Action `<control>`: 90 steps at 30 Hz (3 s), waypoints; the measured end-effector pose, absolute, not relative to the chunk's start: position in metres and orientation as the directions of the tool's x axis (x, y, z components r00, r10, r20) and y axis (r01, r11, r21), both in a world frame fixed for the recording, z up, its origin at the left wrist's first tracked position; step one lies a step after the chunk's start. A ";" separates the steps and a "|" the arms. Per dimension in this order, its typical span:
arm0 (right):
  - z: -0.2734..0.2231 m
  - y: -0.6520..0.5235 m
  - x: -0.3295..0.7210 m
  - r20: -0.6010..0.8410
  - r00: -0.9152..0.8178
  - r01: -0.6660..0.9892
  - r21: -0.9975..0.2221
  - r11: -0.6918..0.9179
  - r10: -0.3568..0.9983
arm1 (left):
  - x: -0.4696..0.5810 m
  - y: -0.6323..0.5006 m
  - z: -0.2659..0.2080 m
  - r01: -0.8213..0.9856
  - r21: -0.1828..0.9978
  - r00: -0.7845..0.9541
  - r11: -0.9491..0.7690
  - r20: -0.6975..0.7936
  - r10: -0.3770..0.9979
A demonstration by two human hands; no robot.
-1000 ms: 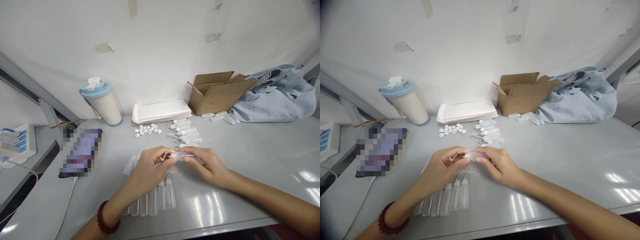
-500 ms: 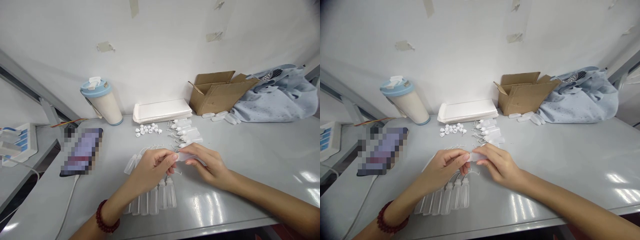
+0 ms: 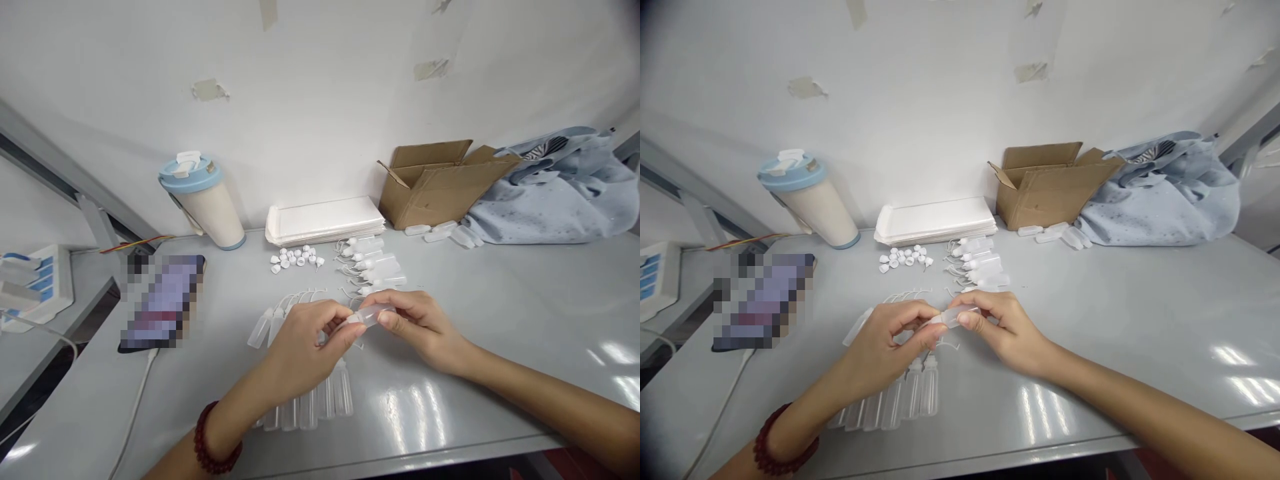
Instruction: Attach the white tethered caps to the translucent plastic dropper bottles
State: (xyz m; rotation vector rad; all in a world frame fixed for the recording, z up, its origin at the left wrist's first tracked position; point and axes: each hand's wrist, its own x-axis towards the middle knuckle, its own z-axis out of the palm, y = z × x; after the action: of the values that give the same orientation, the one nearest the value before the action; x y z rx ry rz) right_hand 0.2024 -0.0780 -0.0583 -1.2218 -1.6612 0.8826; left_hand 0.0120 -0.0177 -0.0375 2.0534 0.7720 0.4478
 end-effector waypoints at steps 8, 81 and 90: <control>-0.056 -0.074 0.201 0.011 -0.089 0.255 -0.966 0.033 0.996 | 0.011 -0.024 -0.059 0.241 0.587 0.795 -0.773 0.337 0.504; -0.071 -0.042 0.232 0.634 0.195 0.808 -0.537 0.243 0.749 | 0.008 0.044 -0.062 0.594 0.373 0.750 -0.713 0.065 0.658; -0.062 -0.093 0.183 0.198 -0.674 0.552 -0.506 0.663 0.712 | 0.001 0.046 -0.063 0.619 0.338 0.719 -0.709 0.119 0.684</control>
State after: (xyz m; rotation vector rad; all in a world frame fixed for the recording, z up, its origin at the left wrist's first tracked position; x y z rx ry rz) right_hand 0.1833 -0.0926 -0.0625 -0.9944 -2.5003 0.5805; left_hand 0.0012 0.0456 -0.0631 2.6509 1.0276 0.3434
